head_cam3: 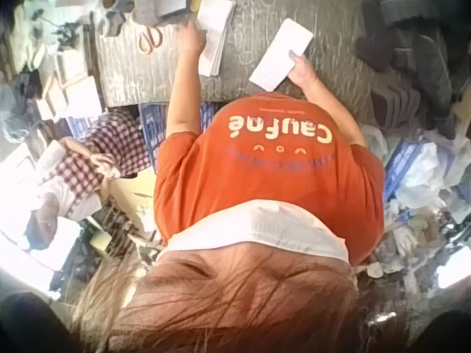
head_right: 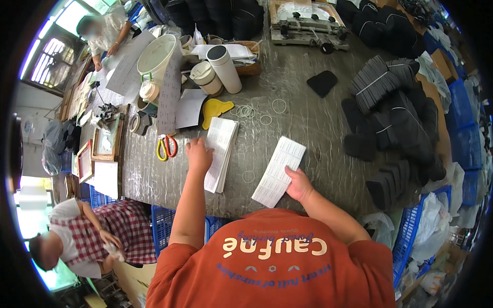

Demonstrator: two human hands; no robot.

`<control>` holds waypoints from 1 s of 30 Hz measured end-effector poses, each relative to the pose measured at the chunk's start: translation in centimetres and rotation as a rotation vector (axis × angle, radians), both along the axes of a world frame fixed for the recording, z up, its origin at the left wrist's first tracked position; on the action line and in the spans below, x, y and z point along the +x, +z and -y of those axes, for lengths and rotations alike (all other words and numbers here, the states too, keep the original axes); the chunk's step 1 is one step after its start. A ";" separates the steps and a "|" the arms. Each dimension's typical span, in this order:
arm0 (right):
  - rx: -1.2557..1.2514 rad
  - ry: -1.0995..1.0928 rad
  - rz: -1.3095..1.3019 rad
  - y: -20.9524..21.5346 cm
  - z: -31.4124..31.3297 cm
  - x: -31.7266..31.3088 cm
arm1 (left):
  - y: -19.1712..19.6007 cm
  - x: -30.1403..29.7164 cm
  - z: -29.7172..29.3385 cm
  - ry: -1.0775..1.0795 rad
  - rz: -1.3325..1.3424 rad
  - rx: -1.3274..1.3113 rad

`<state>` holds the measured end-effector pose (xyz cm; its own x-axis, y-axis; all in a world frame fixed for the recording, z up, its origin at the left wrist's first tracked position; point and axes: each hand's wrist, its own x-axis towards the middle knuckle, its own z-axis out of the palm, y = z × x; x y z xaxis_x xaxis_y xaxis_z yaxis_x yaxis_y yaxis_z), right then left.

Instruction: Organizing and labeling black padded shoe components on a worktable.

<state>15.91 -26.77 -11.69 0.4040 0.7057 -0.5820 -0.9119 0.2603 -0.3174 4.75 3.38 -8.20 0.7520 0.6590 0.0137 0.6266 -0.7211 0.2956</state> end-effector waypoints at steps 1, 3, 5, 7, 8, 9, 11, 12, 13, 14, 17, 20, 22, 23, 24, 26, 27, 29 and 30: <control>-0.020 -0.033 0.047 1.1 -0.2 0.1 | 0.7 0.0 0.9 -0.040 0.121 0.061; -0.036 -0.056 0.053 1.1 0.2 0.6 | 0.5 -0.1 3.6 -0.116 0.277 -0.126; -0.060 -0.085 0.063 1.3 0.7 0.7 | -0.2 0.0 7.2 -0.388 -0.102 -0.264; -0.074 -0.108 0.035 1.0 1.4 0.8 | -0.2 0.1 9.6 -0.427 -0.333 -0.220; -0.085 -0.127 0.008 0.9 1.5 0.7 | -0.6 0.1 9.8 -0.429 -0.328 -0.218; -0.086 -0.155 0.014 0.7 1.6 0.5 | -0.9 0.1 9.8 -0.409 -0.364 -0.245; -0.080 -0.158 0.004 0.2 2.1 0.2 | -0.8 0.7 10.1 -0.425 -0.426 -0.251; -0.069 -0.160 -0.010 0.0 2.5 0.3 | -1.1 1.6 9.8 -0.430 -0.423 -0.253; -0.068 -0.158 -0.008 0.0 2.5 0.4 | -1.7 2.7 9.0 -0.385 -0.338 -0.316; -0.046 -0.161 -0.021 0.2 2.4 0.4 | -1.5 4.1 8.2 -0.346 -0.250 -0.374; -0.003 -0.168 -0.022 0.0 2.3 0.5 | -0.4 9.4 5.4 -0.226 -0.017 -0.328; -0.010 -0.186 0.039 0.6 1.9 0.5 | 1.8 12.1 5.8 -0.210 0.112 -0.263; -0.012 -0.215 0.068 0.8 2.0 0.1 | 1.9 13.5 7.2 -0.241 0.182 -0.232; -0.019 -0.213 0.061 0.9 2.0 0.0 | 0.8 14.0 8.6 -0.565 0.118 -0.087; -0.019 -0.219 0.069 0.9 2.1 -0.2 | -0.2 14.5 9.7 -0.885 0.049 0.066; -0.014 -0.247 0.050 0.9 2.3 -0.4 | -2.1 15.4 11.4 -0.974 -0.006 0.036; -0.014 -0.258 0.057 0.9 2.1 -0.4 | -2.9 16.0 11.7 -1.047 -0.070 0.006; 0.089 -0.240 0.030 1.0 2.6 -0.3 | -4.1 17.2 10.2 -0.955 -0.107 -0.010; 0.084 -0.260 0.030 1.3 2.9 -0.1 | -4.4 17.6 8.9 -0.847 -0.153 -0.025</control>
